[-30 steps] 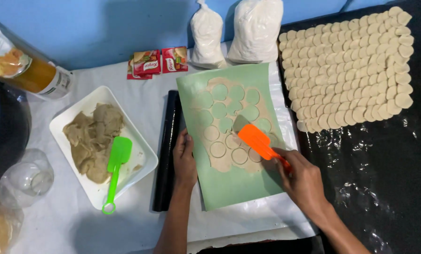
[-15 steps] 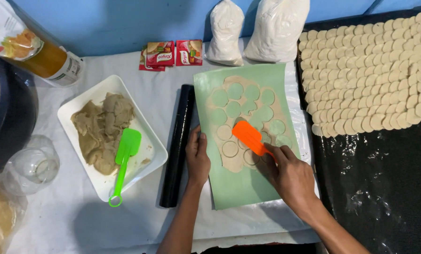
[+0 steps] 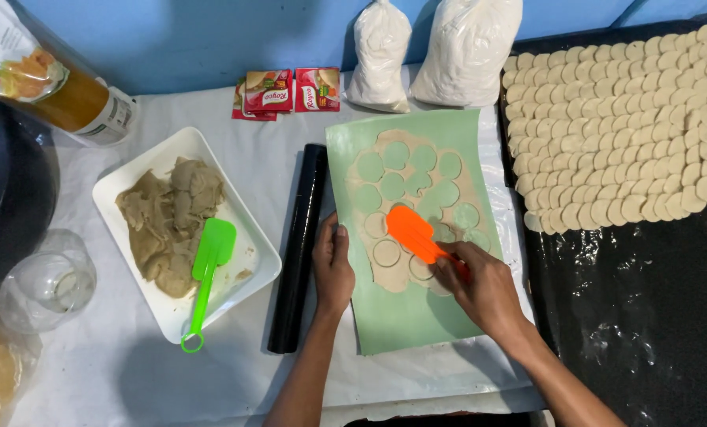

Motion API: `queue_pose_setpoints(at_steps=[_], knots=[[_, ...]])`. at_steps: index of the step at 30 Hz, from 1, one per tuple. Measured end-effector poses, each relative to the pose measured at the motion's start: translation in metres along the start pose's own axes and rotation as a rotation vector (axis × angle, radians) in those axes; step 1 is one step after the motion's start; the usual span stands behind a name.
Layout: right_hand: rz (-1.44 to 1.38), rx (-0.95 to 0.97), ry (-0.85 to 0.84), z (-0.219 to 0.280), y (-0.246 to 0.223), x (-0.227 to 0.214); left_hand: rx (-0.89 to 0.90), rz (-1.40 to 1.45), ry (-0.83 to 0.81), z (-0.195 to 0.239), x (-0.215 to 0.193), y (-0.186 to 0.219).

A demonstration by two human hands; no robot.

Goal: Transferring dough cutouts to a tray and rolling out more dough on a prep surface.

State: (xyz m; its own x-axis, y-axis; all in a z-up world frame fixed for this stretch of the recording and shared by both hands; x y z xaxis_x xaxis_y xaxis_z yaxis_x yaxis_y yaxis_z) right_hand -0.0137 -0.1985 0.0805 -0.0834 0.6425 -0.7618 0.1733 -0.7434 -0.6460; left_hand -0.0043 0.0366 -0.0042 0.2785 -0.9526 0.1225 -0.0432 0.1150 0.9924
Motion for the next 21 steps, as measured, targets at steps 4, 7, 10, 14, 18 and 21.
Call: queue_pose_setpoints(at_steps=[4,7,10,14,18,21], knots=[[-0.166,0.067,-0.041,-0.001,0.008,0.005,-0.030,0.002,0.018,0.001,-0.001,-0.002],[-0.300,0.277,-0.147,-0.001,0.020,0.013,-0.024,-0.022,0.008,0.001,0.000,0.004],[-0.558,0.318,-0.183,0.000,0.031,0.024,-0.027,-0.008,0.008,0.001,-0.001,-0.003],[-0.698,0.332,-0.223,-0.002,0.034,0.026,-0.029,-0.009,0.004,0.002,-0.002,-0.005],[-0.775,0.363,-0.198,0.001,0.029,0.012,-0.015,-0.015,0.003,0.001,-0.002,-0.006],[-0.727,0.422,-0.112,0.015,0.046,-0.007,-0.006,-0.040,0.003,0.003,-0.004,-0.005]])
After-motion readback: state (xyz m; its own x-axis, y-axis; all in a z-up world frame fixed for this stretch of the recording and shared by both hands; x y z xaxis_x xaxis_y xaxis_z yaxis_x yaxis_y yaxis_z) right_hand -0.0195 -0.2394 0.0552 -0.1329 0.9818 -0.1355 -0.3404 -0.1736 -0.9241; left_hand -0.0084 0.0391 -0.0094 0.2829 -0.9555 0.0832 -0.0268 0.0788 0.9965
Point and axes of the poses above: each hand's wrist, its own z-axis away from the middle knuckle, its own x-axis out of the palm, y = z × x, the point moved 4 cm from there along -z, towards the middle knuckle, and after that the axes turned 1 degree about -z, right-handed, at the moved point
